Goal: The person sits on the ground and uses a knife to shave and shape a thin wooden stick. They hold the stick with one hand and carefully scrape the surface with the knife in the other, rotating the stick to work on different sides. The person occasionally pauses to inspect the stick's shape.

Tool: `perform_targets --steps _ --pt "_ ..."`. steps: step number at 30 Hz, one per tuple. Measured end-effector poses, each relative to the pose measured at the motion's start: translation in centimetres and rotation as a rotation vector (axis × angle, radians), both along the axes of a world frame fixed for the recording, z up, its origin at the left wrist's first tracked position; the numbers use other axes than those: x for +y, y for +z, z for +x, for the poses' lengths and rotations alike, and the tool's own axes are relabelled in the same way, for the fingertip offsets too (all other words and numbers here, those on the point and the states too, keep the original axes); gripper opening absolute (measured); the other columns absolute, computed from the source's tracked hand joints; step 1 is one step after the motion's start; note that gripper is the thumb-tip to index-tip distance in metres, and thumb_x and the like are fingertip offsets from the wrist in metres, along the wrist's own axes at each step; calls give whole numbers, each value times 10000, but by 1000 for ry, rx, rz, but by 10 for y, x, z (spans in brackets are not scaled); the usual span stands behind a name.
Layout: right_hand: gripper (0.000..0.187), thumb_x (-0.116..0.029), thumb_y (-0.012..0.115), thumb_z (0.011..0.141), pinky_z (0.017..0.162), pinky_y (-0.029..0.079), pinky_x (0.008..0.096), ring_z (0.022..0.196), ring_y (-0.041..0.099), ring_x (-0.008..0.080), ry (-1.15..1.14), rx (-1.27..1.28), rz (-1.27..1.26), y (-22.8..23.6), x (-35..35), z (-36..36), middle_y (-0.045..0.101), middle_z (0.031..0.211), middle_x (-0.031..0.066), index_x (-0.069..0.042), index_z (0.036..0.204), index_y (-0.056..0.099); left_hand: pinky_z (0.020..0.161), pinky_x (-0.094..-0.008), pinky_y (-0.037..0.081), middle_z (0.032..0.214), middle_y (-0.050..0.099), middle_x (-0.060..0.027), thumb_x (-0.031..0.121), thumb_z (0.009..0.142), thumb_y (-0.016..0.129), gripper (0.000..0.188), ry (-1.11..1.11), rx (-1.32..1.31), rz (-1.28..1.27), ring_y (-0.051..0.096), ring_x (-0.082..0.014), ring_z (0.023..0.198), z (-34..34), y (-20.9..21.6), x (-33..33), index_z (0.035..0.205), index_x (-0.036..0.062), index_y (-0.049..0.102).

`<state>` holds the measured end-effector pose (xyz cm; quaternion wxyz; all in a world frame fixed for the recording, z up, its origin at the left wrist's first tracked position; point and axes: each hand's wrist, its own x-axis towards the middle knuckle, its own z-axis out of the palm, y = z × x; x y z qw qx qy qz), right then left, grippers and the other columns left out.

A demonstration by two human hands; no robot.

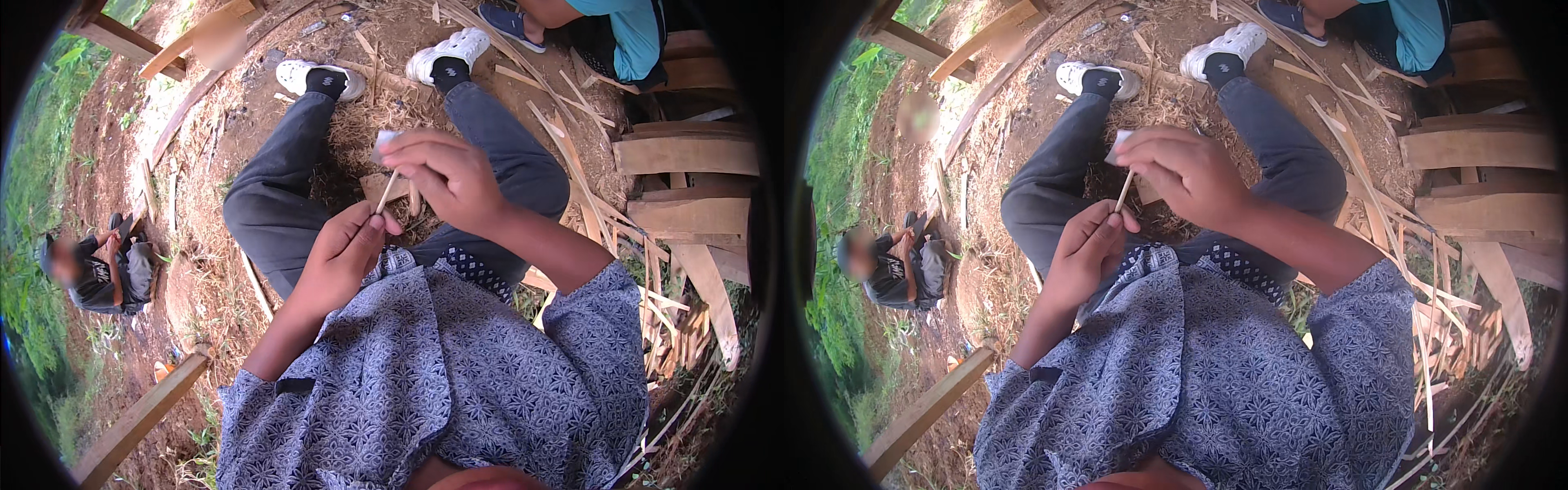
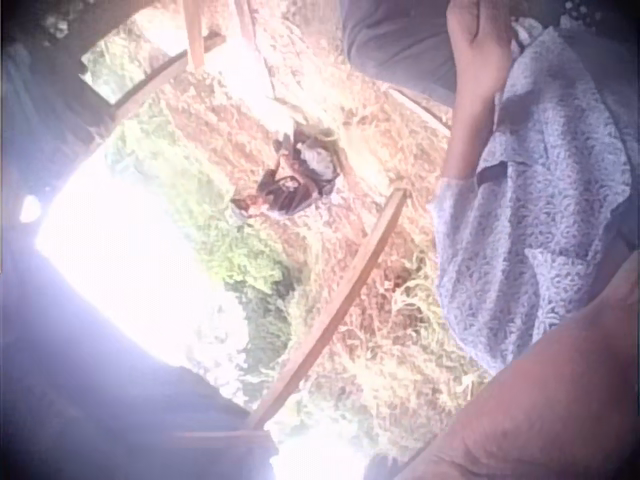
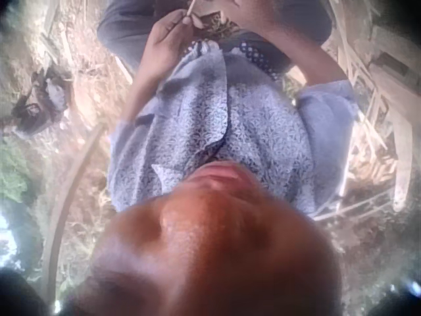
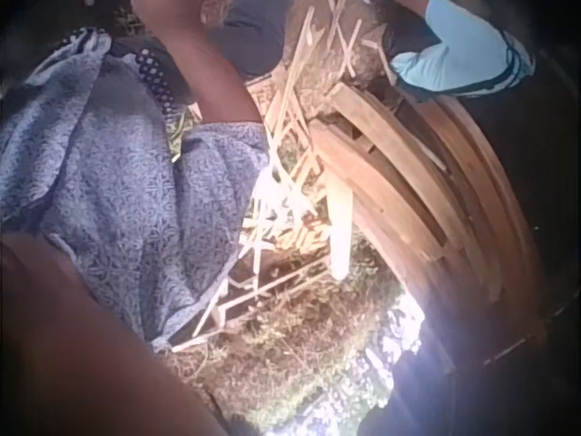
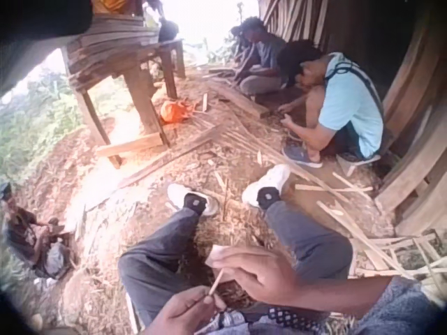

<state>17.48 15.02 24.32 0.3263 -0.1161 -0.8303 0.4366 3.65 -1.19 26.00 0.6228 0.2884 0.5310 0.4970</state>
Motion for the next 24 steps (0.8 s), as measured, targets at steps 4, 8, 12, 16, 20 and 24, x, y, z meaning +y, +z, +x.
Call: perform_targets --steps 4,8,12,16,20,24 --pt "118 -40 642 925 884 549 342 1020 700 246 -33 20 74 -2 14 1 719 1080 121 -30 1013 720 440 -202 211 616 378 84 183 1072 409 244 -9 1 -22 286 -9 476 -2 2 2 1015 9 571" --pt "128 -68 638 925 876 550 342 1014 701 242 35 20 34 0 -9 3 722 1073 105 -43 1016 724 433 -201 197 611 353 84 185 1075 402 252 -12 -6 0 273 -9 470 -1 4 2 1004 10 567" --pt "117 -56 644 917 870 544 346 1022 694 250 -93 40 101 -5 22 -4 721 1068 107 -32 1006 717 415 -211 178 604 334 79 180 1071 406 246 1 -83 -6 252 -10 465 -5 3 3 971 18 562" --pt "139 -76 611 941 890 529 353 1024 681 268 109 -28 -56 -8 -18 3 708 1076 125 -20 1033 700 404 -219 155 600 324 80 172 1065 410 241 13 -170 -40 238 -11 460 -1 -3 2 942 23 554" --pt "132 -49 620 924 885 532 354 1015 688 257 -225 50 -28 1 25 3 719 1040 126 -21 1020 706 418 -215 175 596 340 86 182 1064 428 238 2 -106 -13 253 -8 467 2 -1 2 957 19 566" --pt "155 -67 602 948 835 539 326 952 697 213 -240 -29 -3 -16 5 19 725 1042 115 -13 1048 708 439 -201 199 593 374 98 190 1068 444 245 -61 72 9 284 3 480 2 -8 -6 995 9 591"
